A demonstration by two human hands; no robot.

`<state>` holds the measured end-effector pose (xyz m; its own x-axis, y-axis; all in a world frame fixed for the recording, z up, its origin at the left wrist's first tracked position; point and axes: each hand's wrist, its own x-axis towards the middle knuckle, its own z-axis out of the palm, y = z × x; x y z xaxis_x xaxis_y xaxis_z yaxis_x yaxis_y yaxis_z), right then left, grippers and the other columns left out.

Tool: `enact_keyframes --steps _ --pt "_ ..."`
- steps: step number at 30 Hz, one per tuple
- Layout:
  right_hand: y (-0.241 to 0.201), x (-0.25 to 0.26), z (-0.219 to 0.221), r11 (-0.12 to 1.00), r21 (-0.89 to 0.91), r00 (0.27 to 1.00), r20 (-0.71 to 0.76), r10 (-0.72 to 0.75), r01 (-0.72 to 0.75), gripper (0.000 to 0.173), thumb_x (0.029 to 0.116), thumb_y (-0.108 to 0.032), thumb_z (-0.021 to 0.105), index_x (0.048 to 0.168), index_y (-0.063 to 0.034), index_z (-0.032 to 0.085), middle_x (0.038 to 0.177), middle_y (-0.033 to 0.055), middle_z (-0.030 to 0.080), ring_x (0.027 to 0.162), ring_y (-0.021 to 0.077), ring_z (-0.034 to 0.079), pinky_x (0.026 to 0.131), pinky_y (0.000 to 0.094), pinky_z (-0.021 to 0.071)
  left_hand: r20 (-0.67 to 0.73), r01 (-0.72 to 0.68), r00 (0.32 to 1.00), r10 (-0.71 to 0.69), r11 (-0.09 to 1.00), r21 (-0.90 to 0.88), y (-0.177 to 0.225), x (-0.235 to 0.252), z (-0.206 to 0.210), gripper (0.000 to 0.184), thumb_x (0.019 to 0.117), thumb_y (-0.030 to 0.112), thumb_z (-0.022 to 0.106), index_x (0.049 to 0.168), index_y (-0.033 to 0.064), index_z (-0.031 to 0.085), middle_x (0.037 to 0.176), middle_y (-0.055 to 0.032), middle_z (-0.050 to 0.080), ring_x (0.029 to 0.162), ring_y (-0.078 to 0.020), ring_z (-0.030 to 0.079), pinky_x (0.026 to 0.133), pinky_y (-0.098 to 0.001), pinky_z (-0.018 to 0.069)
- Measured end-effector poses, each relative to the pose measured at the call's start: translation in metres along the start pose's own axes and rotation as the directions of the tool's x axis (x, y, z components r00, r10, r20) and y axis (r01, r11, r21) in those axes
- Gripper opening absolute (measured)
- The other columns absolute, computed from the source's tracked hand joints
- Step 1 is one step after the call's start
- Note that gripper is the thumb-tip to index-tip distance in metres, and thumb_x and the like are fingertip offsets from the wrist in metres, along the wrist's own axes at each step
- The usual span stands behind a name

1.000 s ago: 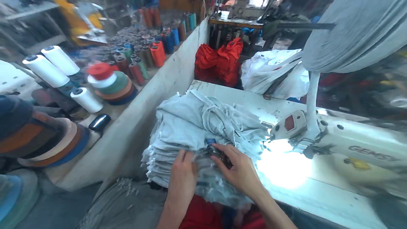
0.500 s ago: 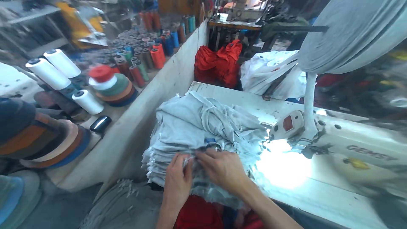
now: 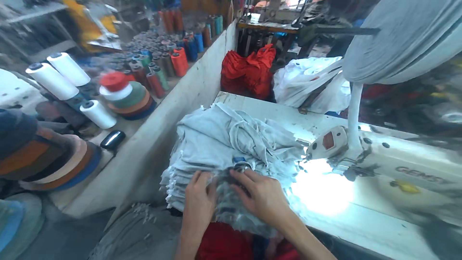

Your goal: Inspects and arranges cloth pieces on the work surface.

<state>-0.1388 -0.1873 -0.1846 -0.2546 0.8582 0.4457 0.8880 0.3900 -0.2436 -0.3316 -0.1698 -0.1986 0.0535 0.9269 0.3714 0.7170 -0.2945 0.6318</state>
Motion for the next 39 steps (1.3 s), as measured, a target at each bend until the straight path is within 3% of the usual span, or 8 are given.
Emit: enact_keyframes --steps 4,10,15,19,24,27,30,39 --pt "-0.009 0.008 0.002 1.0 -0.006 1.0 0.007 -0.026 0.026 0.033 0.0988 -0.037 0.06 0.125 -0.0229 0.075 0.091 0.0033 0.072 0.062 0.021 0.067 0.05 0.0409 0.0546 0.062 0.071 0.996 -0.064 0.99 -0.123 -0.011 -0.004 -0.011 0.027 0.0999 0.034 0.061 0.1 0.0106 0.074 0.093 0.0007 0.07 0.08 -0.0051 0.065 0.073 -0.0245 0.0562" --pt "-0.013 0.011 0.016 0.993 0.062 0.995 -0.039 -0.096 0.099 0.025 0.1002 -0.028 0.059 0.119 -0.0266 0.076 0.087 -0.0005 0.071 0.059 0.0187 0.065 0.047 0.0398 0.0522 -0.019 0.032 0.999 -0.035 0.99 -0.138 0.0 -0.013 -0.009 0.022 0.0982 0.029 0.062 0.098 0.0104 0.074 0.088 0.0024 0.068 0.072 -0.0009 0.062 0.066 -0.0194 0.0545" --pt "0.009 -0.035 -0.005 0.951 0.297 0.988 -0.093 0.123 -0.091 0.034 0.099 -0.039 0.066 0.127 -0.0217 0.072 0.097 -0.0011 0.072 0.072 0.0099 0.068 0.058 0.0319 0.0583 0.098 -0.061 0.989 0.109 0.914 -0.401 0.018 -0.013 -0.029 0.021 0.0995 0.028 0.065 0.097 0.008 0.072 0.088 0.0026 0.068 0.067 0.0008 0.059 0.057 -0.0158 0.0514" --pt "0.026 -0.068 -0.011 0.875 0.44 0.945 -0.148 0.293 -0.203 0.035 0.0992 -0.036 0.066 0.128 -0.0168 0.072 0.1 -0.0022 0.071 0.076 0.0015 0.064 0.065 0.0211 0.0576 0.104 -0.156 0.978 0.178 0.968 -0.197 0.043 0.008 -0.012 0.021 0.0985 0.027 0.065 0.097 0.0091 0.075 0.094 -0.0013 0.071 0.08 -0.0041 0.067 0.071 -0.0204 0.0576" --pt "0.033 -0.084 -0.012 0.887 0.377 0.928 -0.148 0.343 -0.268 0.036 0.098 -0.038 0.066 0.128 -0.0203 0.072 0.097 -0.0034 0.071 0.074 0.0031 0.065 0.062 0.0239 0.0572 0.192 -0.176 0.967 0.165 0.983 0.044 0.059 0.032 0.029 0.028 0.0964 0.031 0.07 0.106 0.0056 0.075 0.104 -0.0131 0.069 0.089 -0.0237 0.071 0.08 -0.04 0.0612" --pt "0.034 -0.086 -0.013 0.89 0.346 0.921 -0.141 0.364 -0.299 0.036 0.0983 -0.042 0.064 0.127 -0.0221 0.073 0.094 -0.0028 0.071 0.069 0.0054 0.064 0.057 0.0271 0.0558 0.202 -0.203 0.962 0.184 0.976 0.079 0.059 0.031 0.042 0.031 0.0943 0.031 0.072 0.105 0.0016 0.075 0.106 -0.0178 0.069 0.091 -0.0289 0.071 0.081 -0.0438 0.0611" --pt "0.035 -0.083 -0.012 0.901 0.3 0.92 -0.139 0.366 -0.313 0.036 0.0987 -0.044 0.064 0.128 -0.0248 0.072 0.095 -0.0033 0.07 0.066 0.0062 0.063 0.054 0.0287 0.0551 0.24 -0.195 0.954 0.178 0.98 0.048 0.054 0.029 0.037 0.021 0.0984 0.023 0.066 0.104 0.005 0.075 0.104 -0.0125 0.07 0.09 -0.0235 0.071 0.081 -0.0411 0.0609" --pt "0.018 -0.045 -0.01 0.958 0.059 0.926 -0.247 0.285 -0.279 0.03 0.0972 -0.039 0.063 0.121 -0.0251 0.077 0.092 -0.0016 0.073 0.062 0.0151 0.067 0.049 0.0363 0.0548 0.213 -0.088 0.965 0.152 0.954 -0.286 0.031 0.016 0.03 0.023 0.1001 0.027 0.062 0.102 0.0067 0.072 0.09 -0.0004 0.069 0.078 -0.0042 0.065 0.07 -0.0232 0.0571"
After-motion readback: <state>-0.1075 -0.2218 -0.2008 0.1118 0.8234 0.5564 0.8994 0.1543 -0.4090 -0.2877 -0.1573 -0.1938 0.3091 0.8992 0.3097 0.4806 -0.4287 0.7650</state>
